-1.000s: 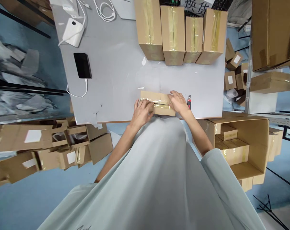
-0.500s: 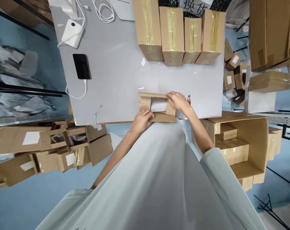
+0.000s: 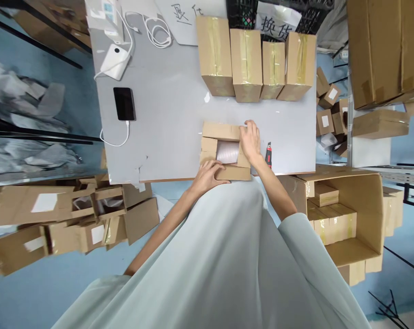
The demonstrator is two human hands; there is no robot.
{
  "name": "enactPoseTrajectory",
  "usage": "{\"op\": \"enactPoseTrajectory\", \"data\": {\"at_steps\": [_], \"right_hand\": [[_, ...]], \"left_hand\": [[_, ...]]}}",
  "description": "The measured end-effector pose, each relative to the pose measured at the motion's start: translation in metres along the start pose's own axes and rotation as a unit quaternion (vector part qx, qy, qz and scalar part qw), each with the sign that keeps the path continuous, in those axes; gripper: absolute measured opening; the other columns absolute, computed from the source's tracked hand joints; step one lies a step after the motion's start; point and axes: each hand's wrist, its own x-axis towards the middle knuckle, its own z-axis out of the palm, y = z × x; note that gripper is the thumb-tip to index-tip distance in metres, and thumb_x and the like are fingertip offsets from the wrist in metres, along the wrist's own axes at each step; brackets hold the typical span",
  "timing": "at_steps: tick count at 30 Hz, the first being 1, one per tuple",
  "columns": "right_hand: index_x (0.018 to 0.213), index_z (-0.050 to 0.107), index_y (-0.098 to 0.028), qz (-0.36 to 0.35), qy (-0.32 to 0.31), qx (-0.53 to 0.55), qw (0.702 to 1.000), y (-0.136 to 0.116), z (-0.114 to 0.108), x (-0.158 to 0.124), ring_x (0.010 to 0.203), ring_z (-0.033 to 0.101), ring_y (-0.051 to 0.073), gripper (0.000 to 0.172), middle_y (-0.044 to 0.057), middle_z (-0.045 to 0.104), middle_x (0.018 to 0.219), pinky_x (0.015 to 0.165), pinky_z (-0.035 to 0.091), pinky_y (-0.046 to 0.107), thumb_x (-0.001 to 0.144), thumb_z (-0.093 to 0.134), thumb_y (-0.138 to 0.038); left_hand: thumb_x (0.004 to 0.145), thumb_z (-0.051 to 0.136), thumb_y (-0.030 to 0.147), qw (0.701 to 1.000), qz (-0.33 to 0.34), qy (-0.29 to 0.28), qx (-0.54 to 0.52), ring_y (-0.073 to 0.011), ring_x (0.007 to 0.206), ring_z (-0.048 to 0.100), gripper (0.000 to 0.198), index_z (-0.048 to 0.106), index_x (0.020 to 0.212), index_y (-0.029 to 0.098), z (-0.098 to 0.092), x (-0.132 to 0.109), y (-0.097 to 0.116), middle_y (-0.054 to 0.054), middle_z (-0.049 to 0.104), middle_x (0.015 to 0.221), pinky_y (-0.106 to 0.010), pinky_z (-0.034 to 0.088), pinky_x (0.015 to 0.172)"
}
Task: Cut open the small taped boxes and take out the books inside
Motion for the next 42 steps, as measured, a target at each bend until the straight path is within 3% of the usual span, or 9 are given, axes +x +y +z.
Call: {"op": "enactPoseTrajectory", "data": {"at_steps": [3, 7, 12, 17, 22, 28, 33, 38, 42], "right_hand": [[0.138, 0.074, -0.02, -0.083, -0.145, -0.062, 0.984, -0.027, -0.009, -0.026, 0.132, 0.067, 0.035, 0.046, 0.019, 0.069, 0.151, 0.11, 0.057, 0.05, 0.119, 0.033, -0.028], [0.143, 0.071, -0.016, -0.092, -0.274, -0.127, 0.949, -0.044, -0.013, -0.05, 0.112, 0.077, 0.034, 0.041, 0.022, 0.071, 0.147, 0.094, 0.06, 0.045, 0.118, 0.04, -0.027], [0.149, 0.067, -0.015, -0.097, -0.253, -0.141, 0.952, -0.046, -0.028, -0.066, 0.128, 0.072, 0.037, 0.039, 0.025, 0.065, 0.155, 0.095, 0.06, 0.043, 0.118, 0.046, -0.027], [0.153, 0.066, -0.019, -0.073, -0.181, -0.122, 0.973, -0.028, -0.05, -0.085, 0.126, 0.07, 0.037, 0.043, 0.024, 0.064, 0.152, 0.09, 0.061, 0.043, 0.117, 0.046, -0.031], [0.154, 0.067, -0.021, 0.04, -0.125, -0.096, 0.987, 0.011, -0.055, -0.11, 0.119, 0.073, 0.038, 0.048, 0.022, 0.065, 0.15, 0.085, 0.062, 0.044, 0.116, 0.054, -0.049], [0.156, 0.066, -0.025, 0.078, -0.157, -0.08, 0.981, 0.017, -0.034, -0.121, 0.124, 0.073, 0.036, 0.052, 0.019, 0.065, 0.151, 0.092, 0.065, 0.043, 0.108, 0.075, -0.044], [0.156, 0.065, -0.019, 0.042, -0.185, -0.103, 0.976, -0.001, -0.03, -0.104, 0.137, 0.067, 0.035, 0.046, 0.021, 0.066, 0.149, 0.103, 0.063, 0.042, 0.112, 0.069, -0.032], [0.146, 0.069, -0.015, 0.015, -0.214, -0.117, 0.97, -0.012, -0.034, -0.088, 0.137, 0.068, 0.035, 0.036, 0.022, 0.069, 0.147, 0.109, 0.06, 0.043, 0.111, 0.068, -0.025], [0.148, 0.064, -0.012, 0.035, -0.188, -0.092, 0.977, -0.008, -0.032, -0.092, 0.137, 0.068, 0.035, 0.039, 0.023, 0.07, 0.147, 0.111, 0.058, 0.044, 0.112, 0.068, -0.025]], "left_hand": [[0.093, 0.085, 0.061, 0.998, 0.011, 0.013, -0.06, -0.0464, 0.158, 0.047, 0.056, 0.078, 0.139, 0.03, -0.006, 0.007, -0.001, -0.013, 0.067, 0.16, -0.067, 0.035, 0.132], [0.103, 0.073, 0.047, 0.999, 0.01, 0.04, 0.0, -0.0499, 0.153, 0.048, 0.031, 0.085, 0.123, 0.027, -0.014, 0.028, -0.005, -0.017, 0.072, 0.152, -0.073, 0.034, 0.127], [0.102, 0.066, 0.03, 0.996, 0.028, 0.019, 0.082, -0.048, 0.133, 0.055, 0.024, 0.087, 0.112, 0.024, -0.022, 0.048, -0.001, -0.022, 0.075, 0.124, -0.07, 0.041, 0.115], [0.106, 0.065, 0.032, 0.992, 0.008, 0.057, 0.109, -0.0481, 0.136, 0.053, 0.031, 0.081, 0.131, 0.026, -0.044, 0.026, 0.012, -0.021, 0.069, 0.141, -0.068, 0.042, 0.114], [0.099, 0.082, 0.052, 0.981, -0.066, 0.144, 0.108, -0.0526, 0.138, 0.052, 0.052, 0.072, 0.144, 0.027, -0.071, -0.002, -0.01, -0.022, 0.064, 0.15, -0.07, 0.043, 0.115], [0.093, 0.091, 0.046, 0.983, -0.1, 0.063, 0.139, -0.0508, 0.138, 0.054, 0.063, 0.07, 0.148, 0.024, -0.07, -0.006, -0.021, -0.023, 0.062, 0.154, -0.066, 0.047, 0.115], [0.098, 0.08, 0.025, 0.971, -0.063, -0.022, 0.228, -0.0443, 0.145, 0.054, 0.062, 0.064, 0.157, 0.019, -0.058, 0.027, 0.017, -0.021, 0.06, 0.163, -0.056, 0.048, 0.118], [0.098, 0.073, 0.017, 0.956, -0.042, -0.127, 0.261, -0.042, 0.142, 0.059, 0.054, 0.068, 0.152, 0.012, -0.023, 0.086, 0.051, -0.025, 0.067, 0.152, -0.053, 0.049, 0.119], [0.101, 0.05, 0.004, 0.965, -0.064, -0.104, 0.233, -0.0396, 0.136, 0.065, 0.045, 0.074, 0.139, 0.009, -0.008, 0.112, 0.05, -0.026, 0.074, 0.141, -0.051, 0.05, 0.116]]}}
